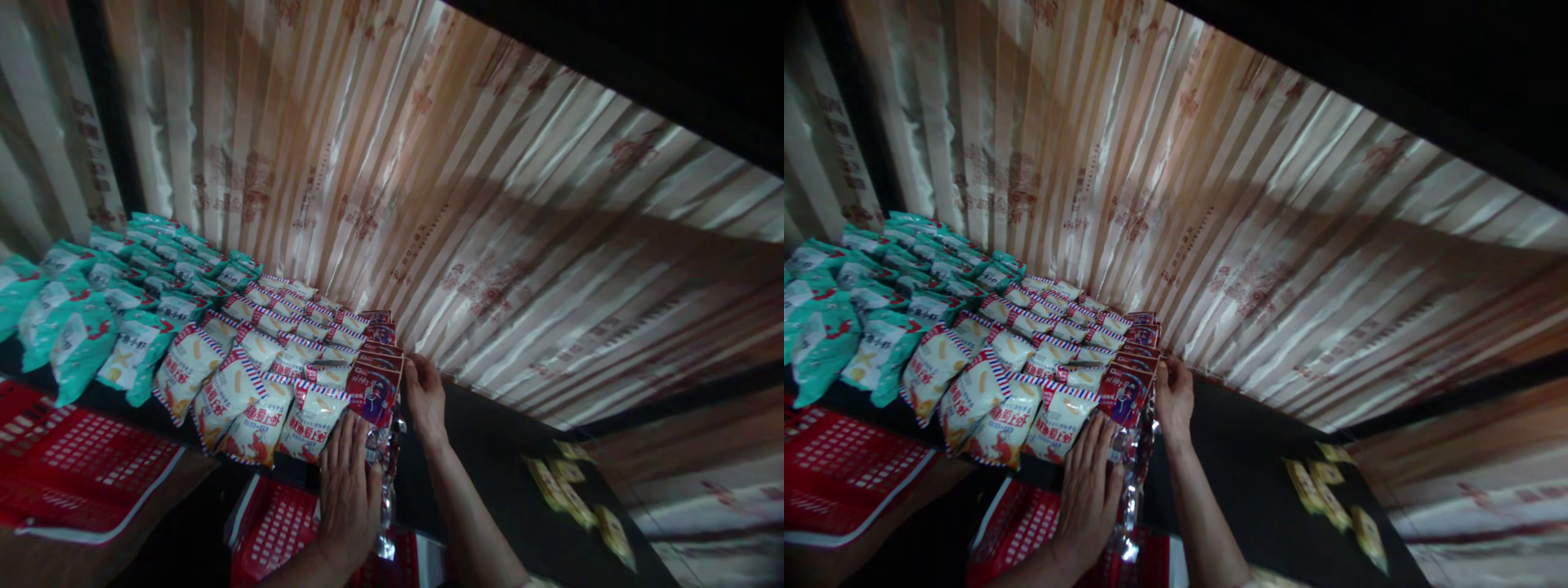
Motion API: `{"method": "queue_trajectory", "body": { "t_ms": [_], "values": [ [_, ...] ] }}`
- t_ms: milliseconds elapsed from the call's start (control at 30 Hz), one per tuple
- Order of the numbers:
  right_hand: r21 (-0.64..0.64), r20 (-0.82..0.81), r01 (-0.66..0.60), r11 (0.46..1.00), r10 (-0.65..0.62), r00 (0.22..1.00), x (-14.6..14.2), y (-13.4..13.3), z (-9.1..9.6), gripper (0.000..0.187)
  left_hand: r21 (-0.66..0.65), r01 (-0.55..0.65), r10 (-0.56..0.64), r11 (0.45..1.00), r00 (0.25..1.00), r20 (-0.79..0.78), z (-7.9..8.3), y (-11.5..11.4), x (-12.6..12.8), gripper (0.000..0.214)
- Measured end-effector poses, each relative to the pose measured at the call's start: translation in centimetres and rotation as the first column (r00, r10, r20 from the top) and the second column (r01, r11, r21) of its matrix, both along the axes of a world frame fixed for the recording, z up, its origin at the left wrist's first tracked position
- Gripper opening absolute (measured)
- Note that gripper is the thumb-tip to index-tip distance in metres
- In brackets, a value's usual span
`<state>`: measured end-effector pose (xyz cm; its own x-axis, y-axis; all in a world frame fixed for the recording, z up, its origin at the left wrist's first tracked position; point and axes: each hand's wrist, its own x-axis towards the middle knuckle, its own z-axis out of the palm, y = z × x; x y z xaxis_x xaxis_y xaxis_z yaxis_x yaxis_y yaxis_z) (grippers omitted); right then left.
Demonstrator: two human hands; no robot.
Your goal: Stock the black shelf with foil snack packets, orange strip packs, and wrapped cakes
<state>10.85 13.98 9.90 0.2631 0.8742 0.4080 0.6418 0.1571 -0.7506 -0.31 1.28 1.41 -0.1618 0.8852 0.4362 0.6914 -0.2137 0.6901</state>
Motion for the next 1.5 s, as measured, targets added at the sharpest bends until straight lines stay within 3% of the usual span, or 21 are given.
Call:
{"method": "queue_trajectory", "body": {
  "t_ms": [67,200,300,433,733,1133,1367,1500],
  "values": [
    [0.101,0.165,-0.014,0.995,-0.003,0.986,-0.5,-1.3,0.3,0.042,-0.007,0.010,-0.010,1.000,1.000,0.011,0.0,0.0,-0.1,0.053],
    [0.200,0.457,-0.210,0.957,0.099,0.884,-1.4,-3.9,0.0,0.033,-0.012,0.016,-0.016,1.000,0.999,0.035,-0.3,-0.1,0.0,0.053],
    [0.117,0.607,-0.336,0.935,0.201,0.769,-1.9,-5.1,-0.4,0.031,-0.009,-0.003,0.003,1.000,1.000,0.030,-0.7,0.0,0.2,0.052],
    [-0.043,0.729,-0.412,0.910,0.311,0.610,-3.0,-5.6,0.2,0.031,0.017,-0.026,0.026,1.000,0.999,0.021,-0.9,0.0,0.3,0.055],
    [-0.281,0.788,-0.378,0.882,0.437,0.434,-4.7,-4.6,2.1,0.027,0.006,-0.045,0.045,0.999,0.999,0.015,-0.7,0.1,0.3,0.051],
    [-0.392,0.828,-0.387,0.835,0.503,0.247,-5.8,-2.7,1.9,0.021,-0.002,-0.078,0.078,0.997,0.997,0.026,-1.0,0.2,0.5,0.046],
    [-0.466,0.788,-0.419,0.779,0.581,0.204,-6.0,-2.2,2.0,0.019,-0.032,-0.059,0.062,0.998,0.994,0.094,-0.8,-0.2,0.3,0.047],
    [-0.448,0.764,-0.481,0.753,0.603,0.232,-5.8,-2.1,2.0,0.017,-0.009,-0.052,0.053,0.999,0.991,0.127,-0.6,-0.3,0.2,0.048]
  ]
}}
